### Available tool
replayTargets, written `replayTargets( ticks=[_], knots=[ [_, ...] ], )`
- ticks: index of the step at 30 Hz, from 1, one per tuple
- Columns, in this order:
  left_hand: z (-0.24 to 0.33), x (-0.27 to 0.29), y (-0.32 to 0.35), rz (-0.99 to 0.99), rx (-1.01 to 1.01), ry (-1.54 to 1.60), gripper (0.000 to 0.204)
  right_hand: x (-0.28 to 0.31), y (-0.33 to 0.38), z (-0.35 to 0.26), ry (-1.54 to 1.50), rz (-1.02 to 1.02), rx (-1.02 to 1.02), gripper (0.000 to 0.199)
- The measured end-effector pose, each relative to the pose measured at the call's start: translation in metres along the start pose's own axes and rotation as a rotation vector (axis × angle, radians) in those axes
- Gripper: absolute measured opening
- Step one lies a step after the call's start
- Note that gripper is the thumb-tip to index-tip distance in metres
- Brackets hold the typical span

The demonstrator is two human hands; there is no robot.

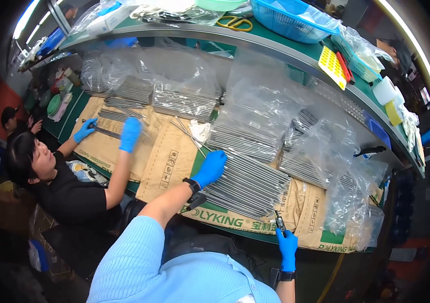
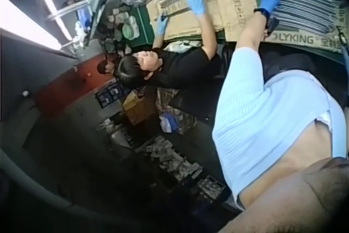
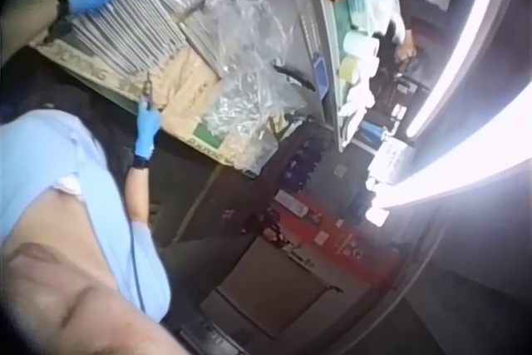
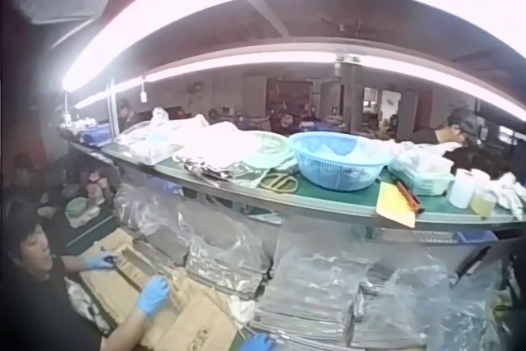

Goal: The person picks up a bundle of metal rods, measures the diameter of one rod using a digital caliper, and then places the bundle back onto the table. This process is repeated multiple times throughout the video.

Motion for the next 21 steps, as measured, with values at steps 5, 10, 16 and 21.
replayTargets(
  ticks=[5,10,16,21],
  knots=[
    [-0.133,0.030,0.016,0.269,0.534,-0.019,0.013,-0.018,0.000,-0.010,0.031,0.011,0.046,0.045],
    [-0.146,0.037,0.021,0.463,0.818,0.054,0.021,-0.020,0.006,-0.016,0.020,0.006,0.007,0.045],
    [-0.205,0.030,0.041,0.582,1.131,0.058,0.033,-0.023,0.013,-0.015,0.044,-0.018,-0.035,0.043],
    [-0.252,0.002,-0.006,0.429,1.215,0.282,0.031,-0.027,0.028,-0.013,0.067,0.026,-0.049,0.043]
  ],
)
Point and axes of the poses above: each hand's wrist, its own y-axis away from the middle knuckle, its own x-axis out of the back of the hand, z = x × y, the point moved 8 cm from there along -y, towards the middle knuckle, and after that the axes turned 1 degree about x, right-handed, at the moved point
